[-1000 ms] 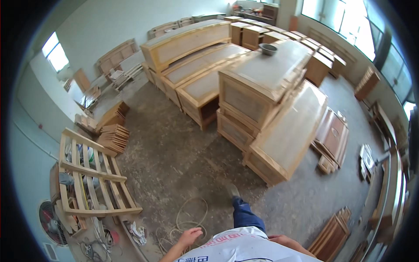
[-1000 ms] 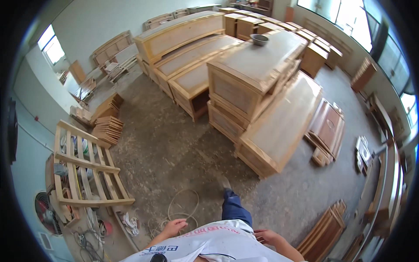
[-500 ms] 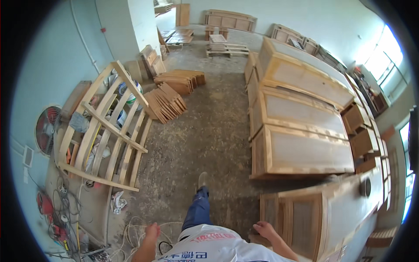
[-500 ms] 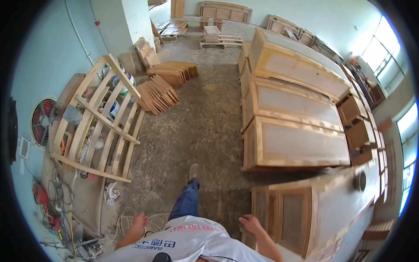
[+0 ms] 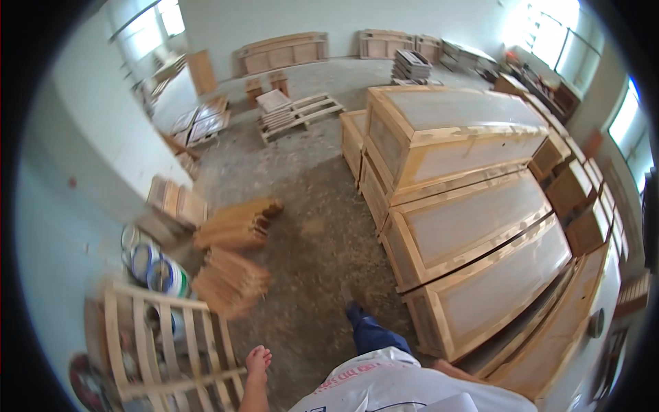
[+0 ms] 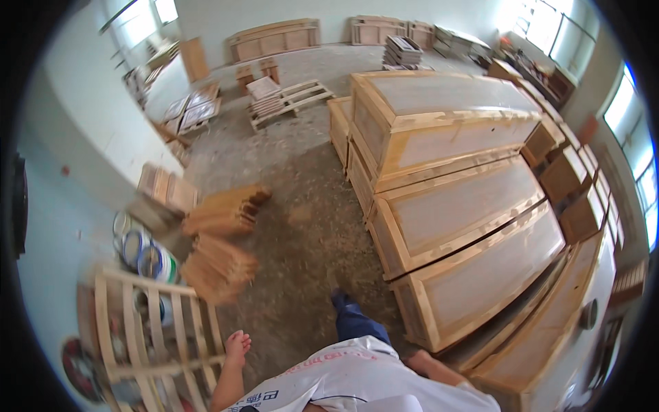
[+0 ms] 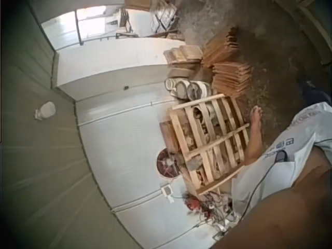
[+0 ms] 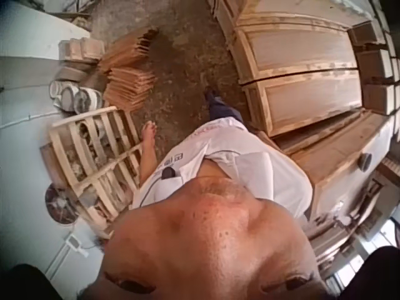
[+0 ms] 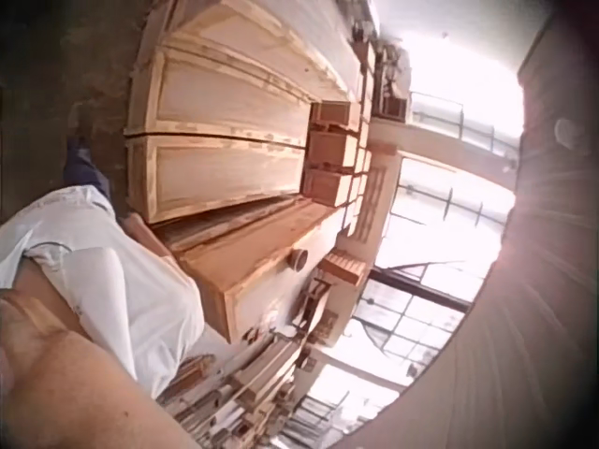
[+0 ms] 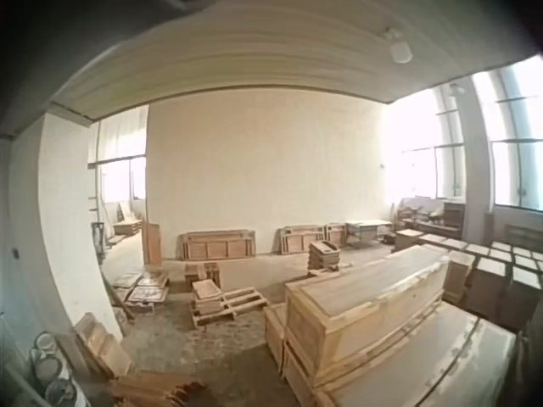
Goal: The person applies liquid finish onto carved wooden drawer fronts using a brush, removes their gloves, and walks across the workshop.
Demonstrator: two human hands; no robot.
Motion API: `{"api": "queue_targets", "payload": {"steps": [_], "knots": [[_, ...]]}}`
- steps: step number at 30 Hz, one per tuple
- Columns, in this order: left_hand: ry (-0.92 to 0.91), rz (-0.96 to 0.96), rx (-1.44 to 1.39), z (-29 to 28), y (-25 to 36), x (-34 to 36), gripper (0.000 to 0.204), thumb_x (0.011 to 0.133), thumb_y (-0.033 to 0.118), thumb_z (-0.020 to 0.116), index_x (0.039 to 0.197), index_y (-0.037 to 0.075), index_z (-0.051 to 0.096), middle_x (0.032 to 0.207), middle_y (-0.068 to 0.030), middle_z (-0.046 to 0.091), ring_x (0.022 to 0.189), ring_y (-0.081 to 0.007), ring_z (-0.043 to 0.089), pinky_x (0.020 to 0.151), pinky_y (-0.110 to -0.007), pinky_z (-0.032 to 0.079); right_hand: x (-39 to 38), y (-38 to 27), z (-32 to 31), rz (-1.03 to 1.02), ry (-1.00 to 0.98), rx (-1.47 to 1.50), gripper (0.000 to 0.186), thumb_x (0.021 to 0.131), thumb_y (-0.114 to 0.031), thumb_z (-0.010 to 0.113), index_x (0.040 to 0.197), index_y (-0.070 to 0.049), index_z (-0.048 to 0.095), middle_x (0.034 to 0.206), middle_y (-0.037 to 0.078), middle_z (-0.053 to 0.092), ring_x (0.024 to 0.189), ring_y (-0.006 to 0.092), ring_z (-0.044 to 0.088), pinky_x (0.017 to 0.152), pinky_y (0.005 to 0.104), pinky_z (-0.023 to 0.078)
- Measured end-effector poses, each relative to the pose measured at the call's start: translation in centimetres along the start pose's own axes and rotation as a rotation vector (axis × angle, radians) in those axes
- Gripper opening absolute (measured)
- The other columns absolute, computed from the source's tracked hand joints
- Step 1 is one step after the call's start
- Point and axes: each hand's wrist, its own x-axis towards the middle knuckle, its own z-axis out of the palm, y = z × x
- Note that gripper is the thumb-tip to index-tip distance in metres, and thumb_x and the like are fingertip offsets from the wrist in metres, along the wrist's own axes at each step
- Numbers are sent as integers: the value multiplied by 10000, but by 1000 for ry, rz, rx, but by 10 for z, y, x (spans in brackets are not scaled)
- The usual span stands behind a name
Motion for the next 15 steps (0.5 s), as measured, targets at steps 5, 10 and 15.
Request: {"api": "queue_targets", "payload": {"steps": [5, 10, 15], "knots": [[-136, 98, 146, 146, 159, 97, 211, 969, 265, 613, 1069, 81, 637, 847, -65, 663, 647, -142, 583, 531, -272, 446, 299, -42, -229, 934, -87, 449, 414, 889, -382, 649, 1043, -8, 740, 950, 156, 750, 864, 338, 685, 804, 405, 543], [-152, -92, 275, 224, 258, 97, 230, 972, 290, 600, 1011, 69, 651, 856, -76, 655, 684, -162, 587, 580, -274, 462, 549, -59, -376, 772, 171, 494, 417, 889, -383, 659, 1065, -15, 743, 1012, 156, 748, 940, 333, 690, 820, 394, 543], [-561, 89, 132, 319, 361, 225, 247, 964, 304, 587, 968, 72, 673, 814, -73, 643, 682, -171, 581, 603, -279, 466, 793, -33, -482, 642, 233, 672, 410, 896, -342, 694, 1127, -4, 714, 961, 113, 739, 869, 251, 676, 778, 339, 536]]}}
